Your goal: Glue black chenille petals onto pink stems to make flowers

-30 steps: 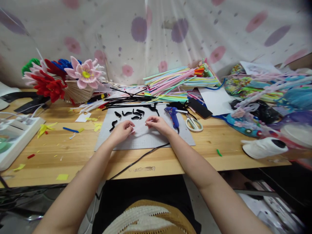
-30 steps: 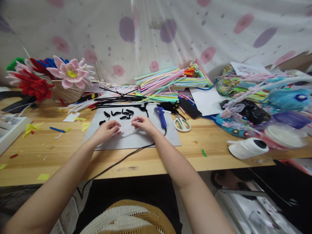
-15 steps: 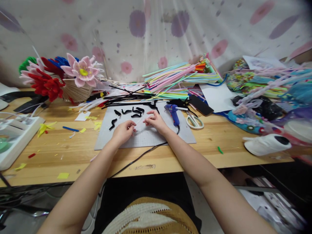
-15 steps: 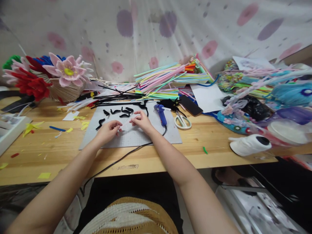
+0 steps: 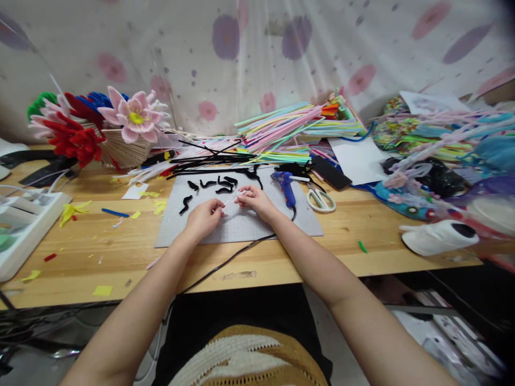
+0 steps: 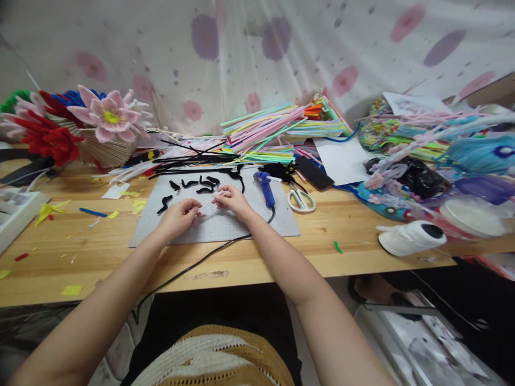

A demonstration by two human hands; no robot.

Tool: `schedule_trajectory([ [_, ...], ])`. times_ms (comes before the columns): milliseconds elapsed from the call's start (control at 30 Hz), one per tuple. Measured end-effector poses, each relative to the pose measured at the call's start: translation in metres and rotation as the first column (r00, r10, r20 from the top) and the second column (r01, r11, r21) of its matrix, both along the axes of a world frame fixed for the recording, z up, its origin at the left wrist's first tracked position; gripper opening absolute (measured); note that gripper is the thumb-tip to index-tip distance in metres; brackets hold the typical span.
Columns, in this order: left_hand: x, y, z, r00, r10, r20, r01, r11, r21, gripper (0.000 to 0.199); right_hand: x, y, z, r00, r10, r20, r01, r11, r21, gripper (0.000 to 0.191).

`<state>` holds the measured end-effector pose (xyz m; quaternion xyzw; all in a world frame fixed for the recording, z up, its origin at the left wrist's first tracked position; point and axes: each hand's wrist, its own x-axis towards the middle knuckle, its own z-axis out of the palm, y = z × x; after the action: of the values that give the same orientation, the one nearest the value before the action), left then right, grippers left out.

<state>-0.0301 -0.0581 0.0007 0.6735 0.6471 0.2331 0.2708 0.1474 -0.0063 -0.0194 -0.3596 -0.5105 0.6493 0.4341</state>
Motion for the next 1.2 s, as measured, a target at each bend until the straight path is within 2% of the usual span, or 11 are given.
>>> schedule_trajectory([
  [400, 0.0025, -0.0028, 0.0043, 0.999, 0.003, -0.043, -0.002, 1.0, 0.01, 0.023, -0.0002, -0.0008, -0.0002, 1.0, -0.003, -0.015, 0.003, 1.0, -0.006, 0.038],
  [1200, 0.008, -0.0023, 0.0041, 1.0, -0.011, -0.008, 0.011, 1.0, -0.004, 0.025, -0.0013, -0.001, 0.0006, 1.0, 0.007, 0.02, -0.006, 1.0, -0.017, 0.039],
])
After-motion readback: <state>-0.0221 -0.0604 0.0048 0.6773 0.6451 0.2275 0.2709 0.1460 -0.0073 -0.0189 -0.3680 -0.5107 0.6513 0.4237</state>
